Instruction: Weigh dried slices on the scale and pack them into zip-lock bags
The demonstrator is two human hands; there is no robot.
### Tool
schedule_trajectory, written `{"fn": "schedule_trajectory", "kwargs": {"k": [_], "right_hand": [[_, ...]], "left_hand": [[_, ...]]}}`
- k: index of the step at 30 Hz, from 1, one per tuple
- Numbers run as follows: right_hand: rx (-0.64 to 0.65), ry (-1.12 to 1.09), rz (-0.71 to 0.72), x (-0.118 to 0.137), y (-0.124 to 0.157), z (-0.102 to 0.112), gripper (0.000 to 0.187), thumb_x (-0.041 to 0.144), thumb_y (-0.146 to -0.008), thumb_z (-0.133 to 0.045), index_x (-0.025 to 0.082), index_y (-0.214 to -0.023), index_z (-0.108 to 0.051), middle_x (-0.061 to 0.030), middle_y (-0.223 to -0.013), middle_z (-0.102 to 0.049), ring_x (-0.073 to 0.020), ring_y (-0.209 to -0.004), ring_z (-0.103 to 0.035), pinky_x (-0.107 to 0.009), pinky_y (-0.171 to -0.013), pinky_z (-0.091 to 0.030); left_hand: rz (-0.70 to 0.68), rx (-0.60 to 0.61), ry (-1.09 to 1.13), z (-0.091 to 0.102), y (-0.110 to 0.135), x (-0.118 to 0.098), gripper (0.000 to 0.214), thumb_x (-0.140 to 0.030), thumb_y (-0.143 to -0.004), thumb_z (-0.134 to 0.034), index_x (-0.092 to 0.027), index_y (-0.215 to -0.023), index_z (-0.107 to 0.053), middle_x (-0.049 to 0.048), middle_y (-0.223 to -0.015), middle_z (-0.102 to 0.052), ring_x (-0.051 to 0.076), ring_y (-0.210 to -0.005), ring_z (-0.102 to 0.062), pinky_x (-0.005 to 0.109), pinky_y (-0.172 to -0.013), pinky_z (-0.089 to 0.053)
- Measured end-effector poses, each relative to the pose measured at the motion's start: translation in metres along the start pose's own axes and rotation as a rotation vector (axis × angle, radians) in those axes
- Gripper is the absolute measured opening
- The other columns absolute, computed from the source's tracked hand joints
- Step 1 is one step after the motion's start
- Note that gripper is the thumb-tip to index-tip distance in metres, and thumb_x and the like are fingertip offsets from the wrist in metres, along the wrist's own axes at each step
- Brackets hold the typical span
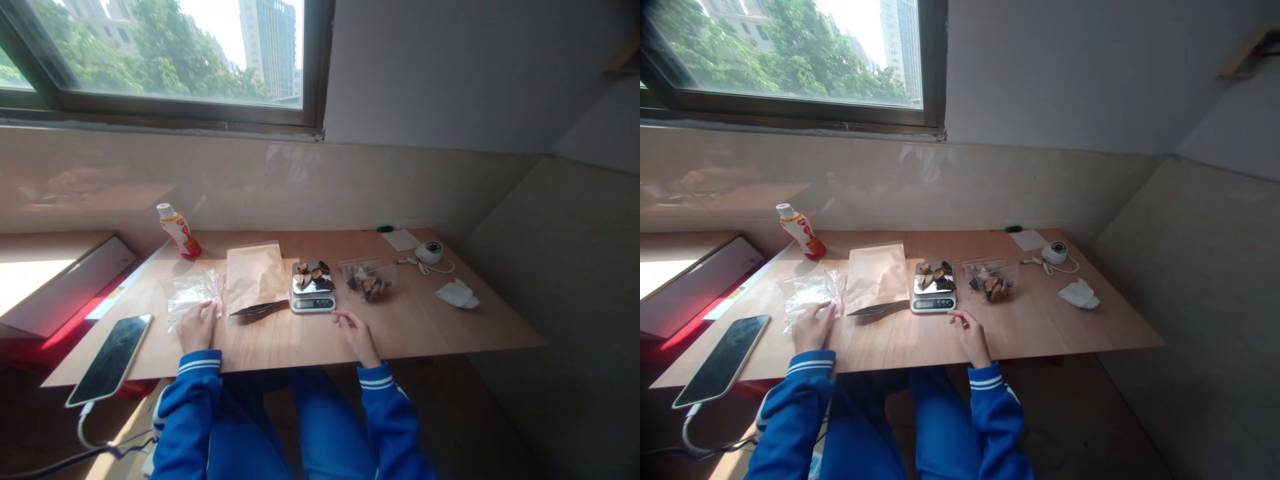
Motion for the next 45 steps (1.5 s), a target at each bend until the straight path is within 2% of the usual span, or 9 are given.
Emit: {"fn": "schedule_trajectory", "kwargs": {"k": [7,11,14,20,23,27,37,41,45], "right_hand": [[0.315,-0.172,0.064,0.058,0.019,-0.070,0.027,0.036,-0.089,-0.045,0.020,-0.101,-0.064,-0.0052,-0.093,-0.066,-0.0167,-0.084,-0.061,-0.029,-0.074,-0.048],[0.340,-0.379,-0.016,0.071,0.021,-0.118,0.041,0.048,-0.090,-0.039,0.020,-0.120,-0.049,-0.0081,-0.104,-0.063,-0.0162,-0.087,-0.061,-0.028,-0.071,-0.049],[0.261,-0.475,-0.045,0.081,0.015,-0.131,0.040,0.052,-0.090,-0.037,0.020,-0.112,-0.048,-0.0074,-0.099,-0.064,-0.0174,-0.086,-0.062,-0.029,-0.070,-0.050],[0.139,-0.481,-0.054,0.083,0.012,-0.114,0.030,0.049,-0.090,-0.040,0.022,-0.102,-0.046,-0.0045,-0.085,-0.068,-0.0179,-0.077,-0.066,-0.032,-0.072,-0.051],[0.149,-0.393,-0.039,0.073,0.013,-0.106,0.028,0.047,-0.086,-0.048,0.020,-0.090,-0.053,-0.0051,-0.086,-0.068,-0.0184,-0.079,-0.065,-0.029,-0.069,-0.050],[0.165,-0.267,0.005,0.064,0.012,-0.094,0.025,0.042,-0.081,-0.057,0.018,-0.079,-0.063,-0.0039,-0.079,-0.067,-0.0183,-0.076,-0.064,-0.027,-0.066,-0.047],[0.176,-0.317,-0.075,0.052,0.010,-0.069,0.033,0.045,-0.069,-0.070,0.017,-0.059,-0.054,0.0023,-0.058,-0.055,-0.0117,-0.057,-0.050,-0.025,-0.056,-0.039],[0.192,-0.408,-0.103,0.038,0.008,-0.071,0.045,0.047,-0.060,-0.076,0.019,-0.054,-0.042,0.0063,-0.053,-0.042,-0.0083,-0.052,-0.040,-0.023,-0.052,-0.034],[0.176,-0.466,-0.202,0.023,0.002,-0.061,0.048,0.057,-0.061,-0.071,0.020,-0.058,-0.040,0.0057,-0.053,-0.045,-0.0086,-0.050,-0.042,-0.024,-0.050,-0.036]], "left_hand": [[-0.053,-0.521,0.245,0.044,0.053,-0.049,0.030,-0.035,-0.086,-0.047,-0.017,-0.102,-0.065,0.0110,-0.106,-0.068,0.025,-0.103,-0.059,0.039,-0.093,-0.040],[-0.479,-0.545,0.380,0.049,0.114,-0.101,0.023,-0.018,-0.080,-0.059,-0.017,-0.102,-0.065,0.0093,-0.106,-0.069,0.023,-0.104,-0.061,0.040,-0.095,-0.041],[-0.709,-0.469,0.374,0.042,0.150,-0.123,0.032,-0.012,-0.077,-0.061,-0.020,-0.108,-0.062,0.0088,-0.109,-0.067,0.024,-0.108,-0.059,0.042,-0.097,-0.040],[-0.672,-0.235,0.544,0.028,0.161,-0.132,0.035,-0.017,-0.087,-0.047,-0.019,-0.121,-0.053,0.0116,-0.123,-0.058,0.024,-0.113,-0.056,0.043,-0.093,-0.045],[-0.537,-0.147,0.641,0.022,0.149,-0.132,0.045,-0.021,-0.086,-0.051,-0.021,-0.130,-0.044,0.0139,-0.131,-0.051,0.019,-0.095,-0.063,0.034,-0.076,-0.054],[-0.577,0.056,0.639,0.010,0.143,-0.140,0.043,-0.023,-0.086,-0.052,-0.023,-0.129,-0.046,0.0111,-0.117,-0.060,0.013,-0.075,-0.062,0.029,-0.067,-0.054],[-0.649,-0.163,0.679,0.010,0.154,-0.145,0.017,-0.013,-0.079,-0.060,-0.021,-0.093,-0.065,0.0019,-0.081,-0.068,0.015,-0.072,-0.060,0.028,-0.063,-0.050],[-0.593,-0.185,0.660,0.013,0.150,-0.148,0.010,-0.014,-0.080,-0.058,-0.020,-0.085,-0.064,0.0008,-0.076,-0.066,0.015,-0.071,-0.058,0.028,-0.065,-0.048],[-0.401,-0.385,0.622,0.024,0.143,-0.139,0.002,-0.017,-0.082,-0.057,-0.018,-0.081,-0.059,0.0014,-0.074,-0.060,0.015,-0.073,-0.056,0.031,-0.070,-0.047]]}}
Point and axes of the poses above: each hand's wrist, its own y-axis away from the middle knuckle, its own z-axis out of the back of the hand, x = y × z, the point moved 5 cm from there along -y, towards the middle knuckle
